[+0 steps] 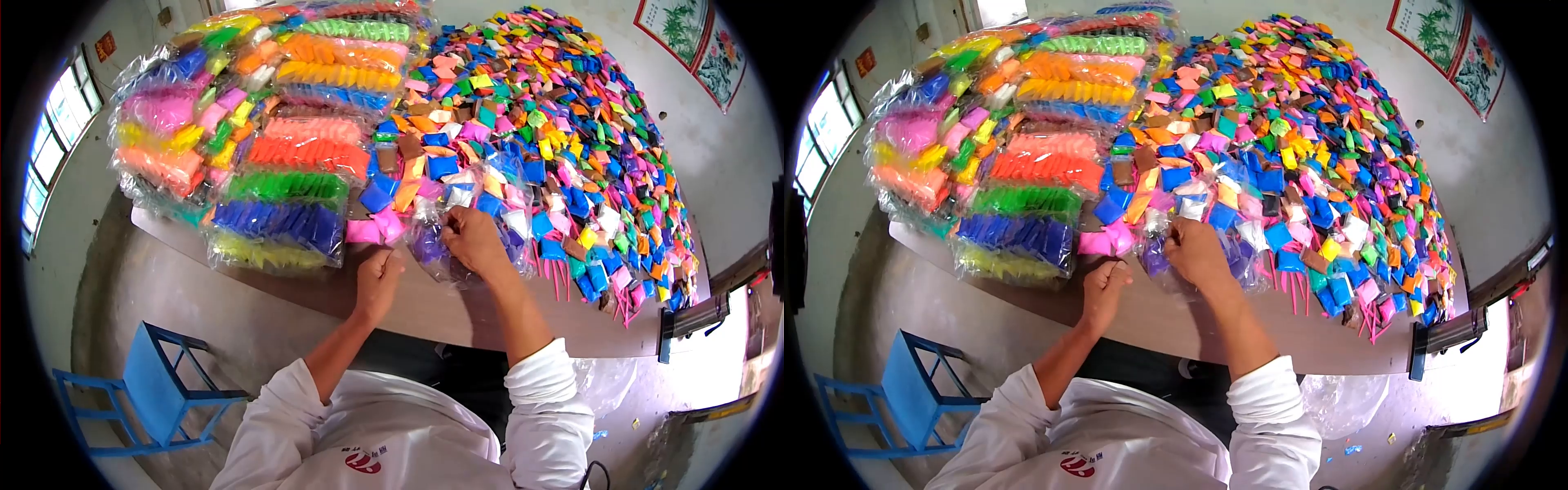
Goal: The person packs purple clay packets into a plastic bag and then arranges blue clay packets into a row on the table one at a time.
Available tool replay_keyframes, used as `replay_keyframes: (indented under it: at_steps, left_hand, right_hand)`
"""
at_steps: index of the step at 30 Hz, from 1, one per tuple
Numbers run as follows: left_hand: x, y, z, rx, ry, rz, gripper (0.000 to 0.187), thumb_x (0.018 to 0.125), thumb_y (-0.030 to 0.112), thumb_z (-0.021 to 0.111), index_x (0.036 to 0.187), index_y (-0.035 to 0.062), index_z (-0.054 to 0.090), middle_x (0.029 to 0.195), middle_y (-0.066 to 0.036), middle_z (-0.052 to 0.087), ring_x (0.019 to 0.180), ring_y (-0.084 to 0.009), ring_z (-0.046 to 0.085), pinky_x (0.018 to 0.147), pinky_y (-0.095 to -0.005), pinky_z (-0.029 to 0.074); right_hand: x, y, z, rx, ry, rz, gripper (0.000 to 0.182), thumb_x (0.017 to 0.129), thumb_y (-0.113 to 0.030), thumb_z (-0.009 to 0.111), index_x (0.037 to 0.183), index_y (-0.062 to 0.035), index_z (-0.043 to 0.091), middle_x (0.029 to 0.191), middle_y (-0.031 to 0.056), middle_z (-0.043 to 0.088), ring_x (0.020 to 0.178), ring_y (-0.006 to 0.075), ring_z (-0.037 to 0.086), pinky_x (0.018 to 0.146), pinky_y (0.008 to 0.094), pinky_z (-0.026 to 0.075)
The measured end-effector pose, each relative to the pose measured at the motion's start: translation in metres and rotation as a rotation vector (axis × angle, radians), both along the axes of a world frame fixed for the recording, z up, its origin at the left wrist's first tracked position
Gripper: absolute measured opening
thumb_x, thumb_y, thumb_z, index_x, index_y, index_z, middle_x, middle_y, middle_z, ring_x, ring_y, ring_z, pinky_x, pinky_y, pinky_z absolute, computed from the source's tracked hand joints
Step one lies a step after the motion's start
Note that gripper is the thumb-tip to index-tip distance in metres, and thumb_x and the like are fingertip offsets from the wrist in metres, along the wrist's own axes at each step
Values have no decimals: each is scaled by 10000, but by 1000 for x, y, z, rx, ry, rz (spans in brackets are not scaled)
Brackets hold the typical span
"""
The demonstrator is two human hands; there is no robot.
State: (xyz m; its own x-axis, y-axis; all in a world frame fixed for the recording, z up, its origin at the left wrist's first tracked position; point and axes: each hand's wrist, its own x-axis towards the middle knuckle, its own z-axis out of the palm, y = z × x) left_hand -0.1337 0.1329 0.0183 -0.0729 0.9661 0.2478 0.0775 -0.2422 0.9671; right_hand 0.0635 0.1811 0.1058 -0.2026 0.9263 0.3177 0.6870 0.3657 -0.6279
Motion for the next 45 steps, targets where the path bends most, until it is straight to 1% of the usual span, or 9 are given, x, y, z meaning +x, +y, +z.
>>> replay_keyframes:
  at_steps: [2,12,15,20,23,26,36,39,45]
  left_hand:
    - [1,2,-3,-25,-50,13,343,1023,248,573,798,-7,614,644,25,486,646,-36,422,557,-276,367]
    - [-7,47,45,181,178,143,244,967,161,584,855,-50,633,667,-107,549,640,-182,517,617,-348,436]
    - [-3,64,29,251,206,110,206,949,144,592,894,-43,660,718,-123,599,671,-219,566,669,-344,472]
    - [12,70,0,160,174,42,221,931,172,625,931,-42,681,756,-142,651,666,-227,604,667,-336,498]
    - [26,44,22,94,231,32,209,962,111,616,810,-28,654,662,-2,571,637,-53,505,597,-246,429]
    - [23,25,34,53,280,-26,272,934,211,637,852,-47,663,626,-160,570,553,-189,551,587,-348,470]
    - [7,-19,19,-121,129,-202,321,986,195,604,764,-32,651,609,-14,567,596,-54,453,535,-281,373]
    - [7,-17,16,-52,80,-208,316,988,195,607,762,-19,661,623,4,578,606,-46,462,544,-265,372]
    - [8,-20,18,-79,76,-180,265,977,169,627,799,-24,666,645,0,595,631,-38,497,572,-248,402]
  right_hand:
    - [2,-2,1,-139,145,-39,82,817,-66,658,854,7,650,746,203,661,705,328,682,668,405,524]
    - [10,-10,-1,-575,373,-27,165,791,-101,745,848,4,631,693,151,637,649,238,646,625,363,506]
    - [7,-8,1,-376,108,-78,238,783,-167,756,863,23,637,727,177,658,697,301,660,658,389,519]
    - [9,-13,-13,84,-246,-150,172,906,-153,697,875,2,629,701,93,662,579,138,635,534,325,490]
    - [14,-12,-14,-390,103,-42,152,904,-128,698,872,-4,616,713,71,649,634,125,651,540,292,490]
    - [18,-34,5,-578,338,-59,226,806,-177,722,867,21,633,690,150,634,716,252,676,649,386,500]
    - [35,-78,12,-536,179,-53,260,867,-199,716,959,27,625,788,188,664,773,284,700,684,400,515]
    - [27,-81,-5,-406,31,-61,271,940,-219,715,977,26,605,712,103,621,609,159,618,559,344,472]
    - [20,-86,-3,-365,3,-158,387,872,-291,732,1107,1,635,976,266,685,946,453,660,802,495,512]
